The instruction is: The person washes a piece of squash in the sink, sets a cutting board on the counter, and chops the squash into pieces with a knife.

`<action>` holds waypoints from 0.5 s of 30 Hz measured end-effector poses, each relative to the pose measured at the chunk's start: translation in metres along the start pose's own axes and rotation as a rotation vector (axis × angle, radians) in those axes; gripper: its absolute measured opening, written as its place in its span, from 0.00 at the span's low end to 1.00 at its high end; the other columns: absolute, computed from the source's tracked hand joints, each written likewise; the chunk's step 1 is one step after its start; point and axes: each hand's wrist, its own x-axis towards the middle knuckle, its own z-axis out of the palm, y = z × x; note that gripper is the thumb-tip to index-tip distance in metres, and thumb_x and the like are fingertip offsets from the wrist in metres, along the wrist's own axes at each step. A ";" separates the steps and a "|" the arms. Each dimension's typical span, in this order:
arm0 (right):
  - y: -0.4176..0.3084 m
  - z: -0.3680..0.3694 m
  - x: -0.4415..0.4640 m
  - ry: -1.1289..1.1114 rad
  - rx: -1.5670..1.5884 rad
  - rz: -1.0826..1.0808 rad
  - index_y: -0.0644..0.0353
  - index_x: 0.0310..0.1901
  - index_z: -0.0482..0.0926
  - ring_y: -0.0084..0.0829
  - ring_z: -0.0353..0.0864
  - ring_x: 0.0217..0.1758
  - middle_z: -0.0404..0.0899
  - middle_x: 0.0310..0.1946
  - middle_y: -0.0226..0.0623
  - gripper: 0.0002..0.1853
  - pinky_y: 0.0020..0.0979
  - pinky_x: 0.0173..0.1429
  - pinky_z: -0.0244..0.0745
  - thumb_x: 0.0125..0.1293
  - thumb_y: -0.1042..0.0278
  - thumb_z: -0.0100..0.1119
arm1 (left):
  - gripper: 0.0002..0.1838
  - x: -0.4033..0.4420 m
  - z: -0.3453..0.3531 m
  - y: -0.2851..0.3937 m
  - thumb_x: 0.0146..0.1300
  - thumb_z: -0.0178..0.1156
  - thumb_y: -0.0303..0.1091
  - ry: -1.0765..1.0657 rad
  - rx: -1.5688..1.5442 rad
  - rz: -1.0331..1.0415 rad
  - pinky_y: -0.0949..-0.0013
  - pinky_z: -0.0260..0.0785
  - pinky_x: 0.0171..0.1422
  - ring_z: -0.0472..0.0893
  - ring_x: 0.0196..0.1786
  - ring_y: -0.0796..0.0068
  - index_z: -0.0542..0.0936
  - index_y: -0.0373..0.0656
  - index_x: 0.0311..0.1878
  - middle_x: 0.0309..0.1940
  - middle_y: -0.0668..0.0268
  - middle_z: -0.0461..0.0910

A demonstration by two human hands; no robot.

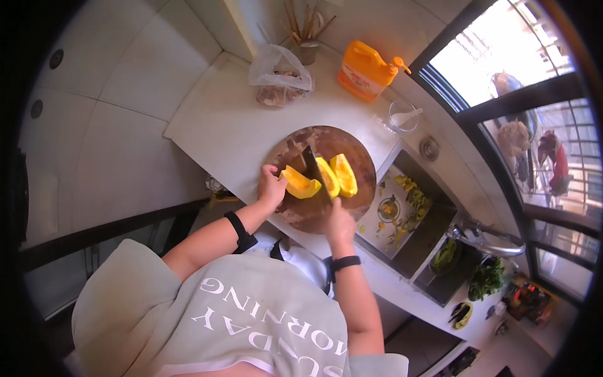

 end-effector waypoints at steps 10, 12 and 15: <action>0.025 -0.016 0.030 0.153 0.104 0.056 0.59 0.50 0.73 0.58 0.81 0.32 0.81 0.28 0.56 0.13 0.54 0.37 0.75 0.67 0.63 0.55 | 0.27 -0.007 -0.023 0.023 0.40 0.70 0.35 -0.313 0.466 1.216 0.46 0.50 0.75 0.62 0.70 0.55 0.78 0.53 0.50 0.62 0.63 0.68; 0.028 -0.017 0.028 0.163 0.121 0.051 0.58 0.51 0.74 0.58 0.81 0.33 0.81 0.29 0.56 0.14 0.53 0.39 0.75 0.67 0.63 0.55 | 0.27 -0.002 -0.018 0.027 0.41 0.70 0.35 -0.289 0.492 1.310 0.45 0.48 0.76 0.63 0.70 0.56 0.78 0.53 0.50 0.61 0.64 0.69; 0.030 -0.024 0.023 0.160 0.161 0.056 0.57 0.52 0.76 0.58 0.81 0.36 0.81 0.31 0.56 0.15 0.52 0.42 0.76 0.67 0.62 0.56 | 0.26 0.030 0.000 0.044 0.45 0.70 0.35 -0.274 0.496 1.497 0.44 0.51 0.76 0.64 0.70 0.59 0.78 0.53 0.51 0.59 0.65 0.71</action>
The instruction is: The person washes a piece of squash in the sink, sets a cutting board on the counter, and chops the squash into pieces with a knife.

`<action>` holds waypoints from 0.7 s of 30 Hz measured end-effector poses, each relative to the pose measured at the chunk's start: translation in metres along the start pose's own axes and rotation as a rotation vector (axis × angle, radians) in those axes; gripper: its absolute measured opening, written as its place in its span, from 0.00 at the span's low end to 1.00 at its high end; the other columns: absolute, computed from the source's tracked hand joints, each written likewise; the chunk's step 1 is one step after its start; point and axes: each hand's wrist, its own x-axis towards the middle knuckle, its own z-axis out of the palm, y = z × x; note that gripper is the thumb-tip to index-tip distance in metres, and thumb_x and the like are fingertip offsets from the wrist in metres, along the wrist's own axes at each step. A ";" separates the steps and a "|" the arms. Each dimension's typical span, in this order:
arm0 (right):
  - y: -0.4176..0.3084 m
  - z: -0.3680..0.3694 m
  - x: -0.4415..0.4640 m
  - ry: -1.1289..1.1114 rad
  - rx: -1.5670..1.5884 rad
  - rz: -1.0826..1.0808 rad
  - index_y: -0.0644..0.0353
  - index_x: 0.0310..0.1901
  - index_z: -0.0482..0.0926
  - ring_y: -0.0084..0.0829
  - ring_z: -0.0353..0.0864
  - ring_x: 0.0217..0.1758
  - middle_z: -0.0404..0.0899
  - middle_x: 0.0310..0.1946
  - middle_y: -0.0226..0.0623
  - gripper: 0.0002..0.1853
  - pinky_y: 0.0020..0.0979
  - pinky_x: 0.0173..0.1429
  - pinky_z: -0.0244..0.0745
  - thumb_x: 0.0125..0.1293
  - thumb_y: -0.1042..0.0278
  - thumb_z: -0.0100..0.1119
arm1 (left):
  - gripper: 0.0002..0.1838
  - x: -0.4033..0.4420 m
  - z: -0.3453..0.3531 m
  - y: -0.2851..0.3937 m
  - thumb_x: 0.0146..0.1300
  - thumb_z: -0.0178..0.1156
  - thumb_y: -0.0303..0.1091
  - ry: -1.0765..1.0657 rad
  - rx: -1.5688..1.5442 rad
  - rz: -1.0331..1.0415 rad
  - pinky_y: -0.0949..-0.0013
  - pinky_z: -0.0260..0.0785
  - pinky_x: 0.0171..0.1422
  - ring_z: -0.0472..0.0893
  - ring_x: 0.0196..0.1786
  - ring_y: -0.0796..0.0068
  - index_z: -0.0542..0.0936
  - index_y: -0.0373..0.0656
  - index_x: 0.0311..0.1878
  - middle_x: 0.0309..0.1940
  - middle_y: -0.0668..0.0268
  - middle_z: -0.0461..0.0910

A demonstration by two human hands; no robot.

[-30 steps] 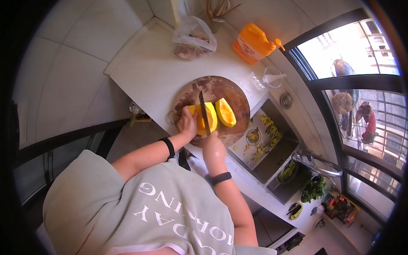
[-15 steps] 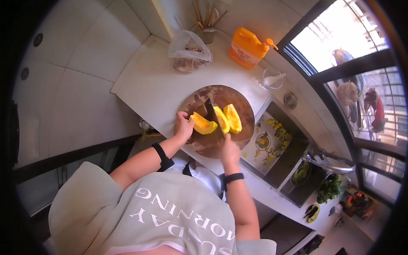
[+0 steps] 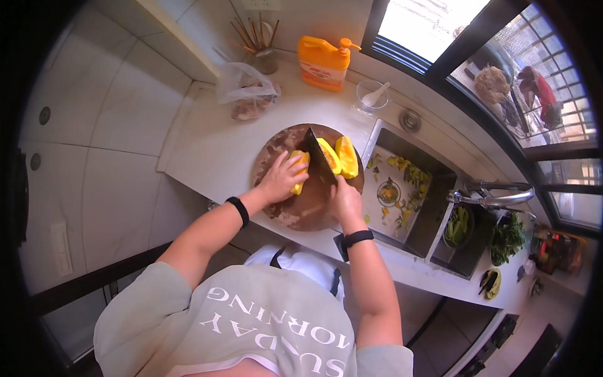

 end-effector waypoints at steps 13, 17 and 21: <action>-0.013 -0.010 -0.023 -0.001 0.087 0.057 0.55 0.53 0.76 0.57 0.81 0.40 0.82 0.34 0.55 0.15 0.52 0.44 0.75 0.67 0.62 0.55 | 0.22 0.017 -0.037 0.043 0.47 0.72 0.44 -0.365 0.178 -0.304 0.57 0.67 0.52 0.78 0.46 0.58 0.77 0.41 0.40 0.36 0.58 0.78; -0.011 -0.008 -0.032 0.045 0.057 -0.043 0.52 0.54 0.76 0.56 0.81 0.38 0.82 0.34 0.54 0.15 0.52 0.42 0.75 0.67 0.64 0.55 | 0.26 0.001 -0.015 0.033 0.45 0.73 0.46 -0.245 -0.001 -0.275 0.59 0.67 0.51 0.78 0.43 0.59 0.78 0.42 0.45 0.35 0.62 0.79; -0.011 -0.015 -0.047 0.049 -0.010 -0.186 0.49 0.55 0.76 0.53 0.82 0.33 0.82 0.32 0.48 0.16 0.49 0.37 0.76 0.66 0.69 0.54 | 0.26 -0.035 -0.013 0.020 0.46 0.72 0.38 0.013 -0.170 -0.240 0.59 0.68 0.55 0.78 0.47 0.59 0.78 0.46 0.50 0.40 0.62 0.79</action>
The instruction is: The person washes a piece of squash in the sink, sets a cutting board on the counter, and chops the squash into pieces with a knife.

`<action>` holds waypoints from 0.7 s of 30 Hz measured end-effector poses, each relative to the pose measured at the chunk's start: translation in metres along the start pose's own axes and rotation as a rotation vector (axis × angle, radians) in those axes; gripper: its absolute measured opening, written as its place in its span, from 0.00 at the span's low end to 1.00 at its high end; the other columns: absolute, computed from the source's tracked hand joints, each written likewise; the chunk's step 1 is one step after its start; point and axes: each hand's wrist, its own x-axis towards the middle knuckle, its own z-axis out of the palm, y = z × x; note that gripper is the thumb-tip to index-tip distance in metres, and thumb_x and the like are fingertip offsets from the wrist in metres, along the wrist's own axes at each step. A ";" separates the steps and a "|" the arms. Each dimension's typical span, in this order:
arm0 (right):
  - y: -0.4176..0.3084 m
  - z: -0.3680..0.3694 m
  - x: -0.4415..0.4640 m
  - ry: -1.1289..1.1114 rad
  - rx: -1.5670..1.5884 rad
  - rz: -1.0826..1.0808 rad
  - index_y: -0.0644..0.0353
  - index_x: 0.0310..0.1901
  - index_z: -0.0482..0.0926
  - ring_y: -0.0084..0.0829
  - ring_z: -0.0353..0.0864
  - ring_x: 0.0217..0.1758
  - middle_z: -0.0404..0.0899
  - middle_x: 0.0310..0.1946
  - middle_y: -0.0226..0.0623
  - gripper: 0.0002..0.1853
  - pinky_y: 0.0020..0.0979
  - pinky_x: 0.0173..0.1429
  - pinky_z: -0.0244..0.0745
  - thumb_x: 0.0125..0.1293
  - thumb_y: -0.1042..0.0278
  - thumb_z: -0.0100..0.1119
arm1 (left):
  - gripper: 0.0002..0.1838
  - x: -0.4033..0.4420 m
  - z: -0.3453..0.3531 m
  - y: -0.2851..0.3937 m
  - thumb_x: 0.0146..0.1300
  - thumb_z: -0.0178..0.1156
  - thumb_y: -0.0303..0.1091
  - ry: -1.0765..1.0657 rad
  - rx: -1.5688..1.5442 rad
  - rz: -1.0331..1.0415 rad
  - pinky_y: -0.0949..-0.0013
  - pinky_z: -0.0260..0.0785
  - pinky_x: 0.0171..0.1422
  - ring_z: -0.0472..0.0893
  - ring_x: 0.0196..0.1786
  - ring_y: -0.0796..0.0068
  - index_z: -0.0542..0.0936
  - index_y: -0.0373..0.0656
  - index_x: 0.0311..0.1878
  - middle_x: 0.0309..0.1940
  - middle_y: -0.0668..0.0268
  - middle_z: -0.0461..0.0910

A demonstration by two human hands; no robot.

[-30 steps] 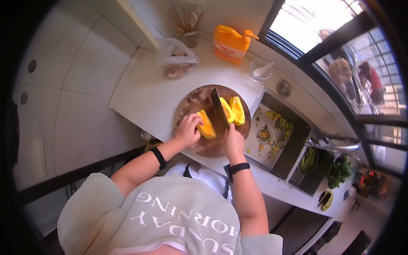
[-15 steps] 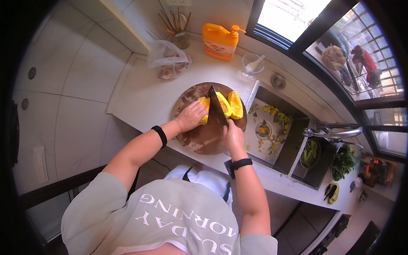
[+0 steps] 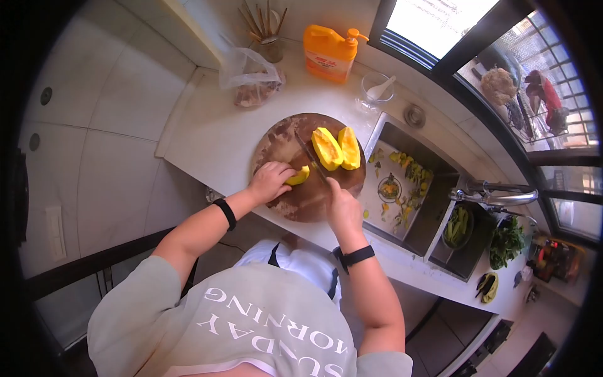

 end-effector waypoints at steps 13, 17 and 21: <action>-0.028 -0.037 -0.005 -0.183 -0.435 -0.272 0.50 0.55 0.74 0.41 0.82 0.24 0.78 0.25 0.39 0.18 0.40 0.27 0.76 0.62 0.66 0.56 | 0.14 -0.009 0.018 0.010 0.54 0.63 0.34 0.231 0.085 -0.052 0.59 0.61 0.60 0.75 0.52 0.68 0.83 0.54 0.46 0.46 0.73 0.81; -0.037 -0.042 -0.005 -0.201 -0.434 -0.271 0.49 0.55 0.74 0.41 0.82 0.23 0.78 0.25 0.38 0.18 0.40 0.28 0.76 0.62 0.67 0.55 | 0.13 -0.010 0.024 0.003 0.56 0.63 0.35 0.277 0.012 -0.024 0.60 0.60 0.59 0.75 0.52 0.70 0.83 0.56 0.47 0.45 0.74 0.81; -0.029 -0.043 0.001 -0.257 -0.487 -0.268 0.51 0.56 0.74 0.41 0.83 0.24 0.79 0.26 0.38 0.19 0.40 0.28 0.78 0.61 0.71 0.53 | 0.16 -0.008 0.022 0.006 0.51 0.67 0.33 0.270 -0.031 -0.076 0.59 0.60 0.59 0.75 0.52 0.67 0.84 0.53 0.46 0.46 0.72 0.81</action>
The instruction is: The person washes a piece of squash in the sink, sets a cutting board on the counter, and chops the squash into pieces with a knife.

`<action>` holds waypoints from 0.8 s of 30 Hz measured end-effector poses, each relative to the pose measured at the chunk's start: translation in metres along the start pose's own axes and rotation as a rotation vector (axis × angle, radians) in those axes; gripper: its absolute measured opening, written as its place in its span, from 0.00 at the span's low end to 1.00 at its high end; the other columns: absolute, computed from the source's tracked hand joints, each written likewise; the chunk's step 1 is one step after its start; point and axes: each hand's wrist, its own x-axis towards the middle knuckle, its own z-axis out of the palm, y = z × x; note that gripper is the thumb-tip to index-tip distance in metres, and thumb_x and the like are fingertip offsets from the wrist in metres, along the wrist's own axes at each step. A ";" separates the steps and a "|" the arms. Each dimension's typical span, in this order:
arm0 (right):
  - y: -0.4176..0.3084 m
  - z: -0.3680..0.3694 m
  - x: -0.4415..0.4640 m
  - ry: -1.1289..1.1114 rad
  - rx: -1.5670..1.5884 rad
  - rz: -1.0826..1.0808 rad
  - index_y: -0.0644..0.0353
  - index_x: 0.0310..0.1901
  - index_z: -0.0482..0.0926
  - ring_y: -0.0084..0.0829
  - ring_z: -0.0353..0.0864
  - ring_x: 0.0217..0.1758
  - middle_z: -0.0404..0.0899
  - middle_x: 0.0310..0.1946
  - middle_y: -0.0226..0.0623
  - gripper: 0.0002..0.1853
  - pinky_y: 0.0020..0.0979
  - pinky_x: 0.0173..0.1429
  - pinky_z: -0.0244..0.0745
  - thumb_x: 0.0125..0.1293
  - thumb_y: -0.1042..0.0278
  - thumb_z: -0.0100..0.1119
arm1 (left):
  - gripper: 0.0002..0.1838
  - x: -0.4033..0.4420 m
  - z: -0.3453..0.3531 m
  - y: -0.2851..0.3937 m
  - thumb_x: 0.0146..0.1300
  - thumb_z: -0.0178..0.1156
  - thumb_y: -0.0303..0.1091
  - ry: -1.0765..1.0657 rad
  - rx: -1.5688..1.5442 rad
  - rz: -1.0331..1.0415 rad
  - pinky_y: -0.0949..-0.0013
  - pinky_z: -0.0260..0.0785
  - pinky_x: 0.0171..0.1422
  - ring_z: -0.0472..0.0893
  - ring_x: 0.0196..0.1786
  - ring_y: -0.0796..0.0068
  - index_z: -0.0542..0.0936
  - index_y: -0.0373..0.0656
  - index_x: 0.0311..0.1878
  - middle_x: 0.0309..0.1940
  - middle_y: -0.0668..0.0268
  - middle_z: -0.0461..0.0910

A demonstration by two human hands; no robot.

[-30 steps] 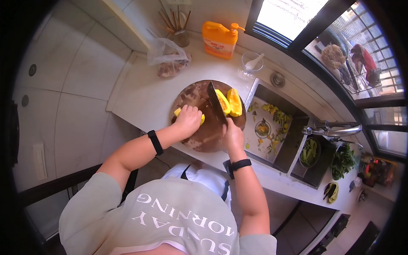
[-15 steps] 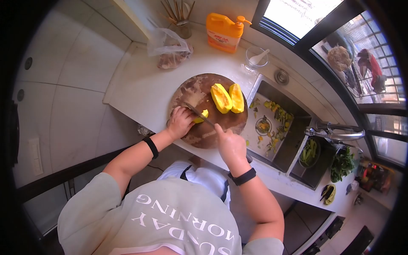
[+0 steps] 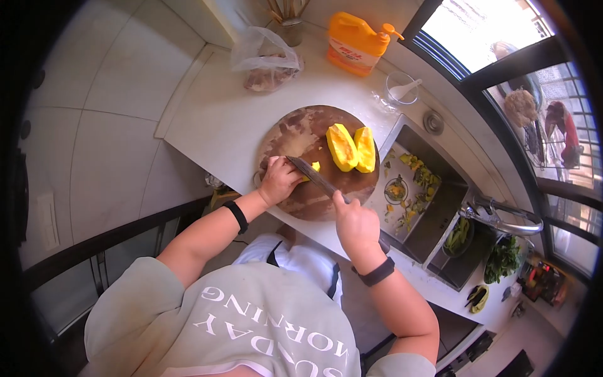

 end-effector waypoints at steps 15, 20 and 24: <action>-0.001 0.010 0.024 -0.087 0.182 0.023 0.53 0.50 0.74 0.46 0.83 0.29 0.80 0.27 0.44 0.14 0.43 0.31 0.79 0.61 0.72 0.52 | 0.14 -0.011 0.004 0.017 0.52 0.68 0.34 -0.007 0.037 -0.140 0.60 0.62 0.55 0.74 0.46 0.68 0.83 0.54 0.44 0.39 0.73 0.79; -0.007 0.010 0.019 -0.142 0.148 0.046 0.52 0.50 0.75 0.45 0.83 0.28 0.80 0.26 0.42 0.14 0.42 0.30 0.78 0.62 0.71 0.53 | 0.14 -0.010 0.003 0.016 0.53 0.67 0.35 0.040 0.024 -0.106 0.59 0.62 0.54 0.74 0.46 0.67 0.83 0.54 0.45 0.38 0.73 0.79; -0.009 0.066 0.032 -0.075 0.131 0.079 0.51 0.52 0.77 0.45 0.83 0.28 0.81 0.26 0.42 0.16 0.42 0.31 0.78 0.62 0.72 0.54 | 0.13 -0.012 0.003 0.018 0.52 0.68 0.35 -0.005 0.079 -0.130 0.59 0.62 0.54 0.74 0.46 0.68 0.81 0.54 0.42 0.39 0.75 0.78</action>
